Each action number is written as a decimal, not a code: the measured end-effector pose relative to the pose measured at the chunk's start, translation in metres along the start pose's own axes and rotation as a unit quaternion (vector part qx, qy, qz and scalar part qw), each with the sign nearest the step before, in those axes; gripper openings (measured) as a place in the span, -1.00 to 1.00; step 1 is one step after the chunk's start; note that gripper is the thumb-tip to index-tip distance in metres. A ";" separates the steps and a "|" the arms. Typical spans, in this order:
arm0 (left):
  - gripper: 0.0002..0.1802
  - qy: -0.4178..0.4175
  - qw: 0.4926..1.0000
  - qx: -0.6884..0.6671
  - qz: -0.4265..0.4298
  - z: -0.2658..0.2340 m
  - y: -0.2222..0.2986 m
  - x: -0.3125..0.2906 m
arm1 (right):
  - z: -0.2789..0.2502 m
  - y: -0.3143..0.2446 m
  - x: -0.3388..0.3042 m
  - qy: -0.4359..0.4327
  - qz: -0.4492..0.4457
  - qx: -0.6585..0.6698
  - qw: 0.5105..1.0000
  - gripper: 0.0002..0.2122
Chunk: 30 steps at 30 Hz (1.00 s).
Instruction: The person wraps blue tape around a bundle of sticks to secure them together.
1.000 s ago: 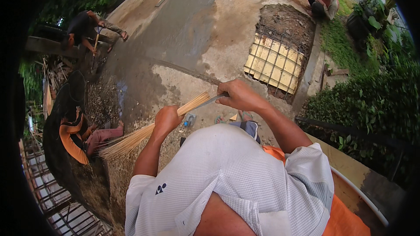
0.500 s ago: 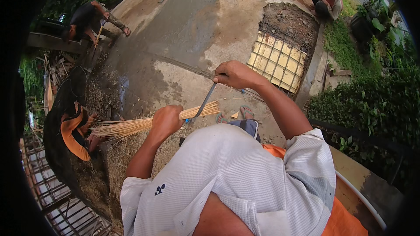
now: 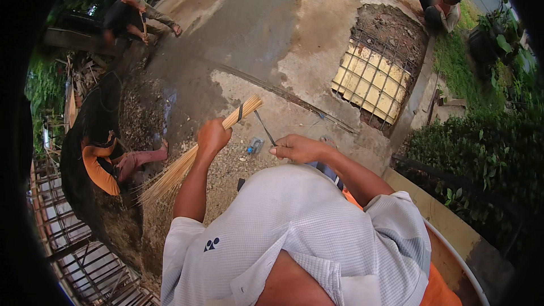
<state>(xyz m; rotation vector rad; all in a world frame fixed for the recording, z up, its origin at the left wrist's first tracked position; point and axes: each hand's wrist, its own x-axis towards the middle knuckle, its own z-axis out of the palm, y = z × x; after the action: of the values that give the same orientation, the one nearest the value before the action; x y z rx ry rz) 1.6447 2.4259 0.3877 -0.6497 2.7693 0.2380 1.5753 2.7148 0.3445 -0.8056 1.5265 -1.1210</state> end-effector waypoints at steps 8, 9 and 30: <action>-0.78 -0.051 0.997 0.052 0.000 0.018 0.005 0.006 | 0.007 -0.046 -0.023 0.213 -0.077 -0.323 0.919 -0.76; -0.79 -0.048 0.997 0.054 0.008 0.020 0.005 0.007 | 0.007 -0.046 -0.024 0.220 -0.075 -0.336 0.913 -0.76; -0.86 -0.011 0.971 0.007 0.238 -0.039 0.051 -0.050 | -0.080 0.045 0.075 0.181 -0.009 -0.007 0.983 -0.60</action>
<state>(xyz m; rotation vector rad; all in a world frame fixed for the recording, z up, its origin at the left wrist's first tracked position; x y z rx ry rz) 1.6548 2.4825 0.4448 0.0346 2.8602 0.3184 1.4816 2.6818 0.2793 -0.6485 1.8295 -1.3246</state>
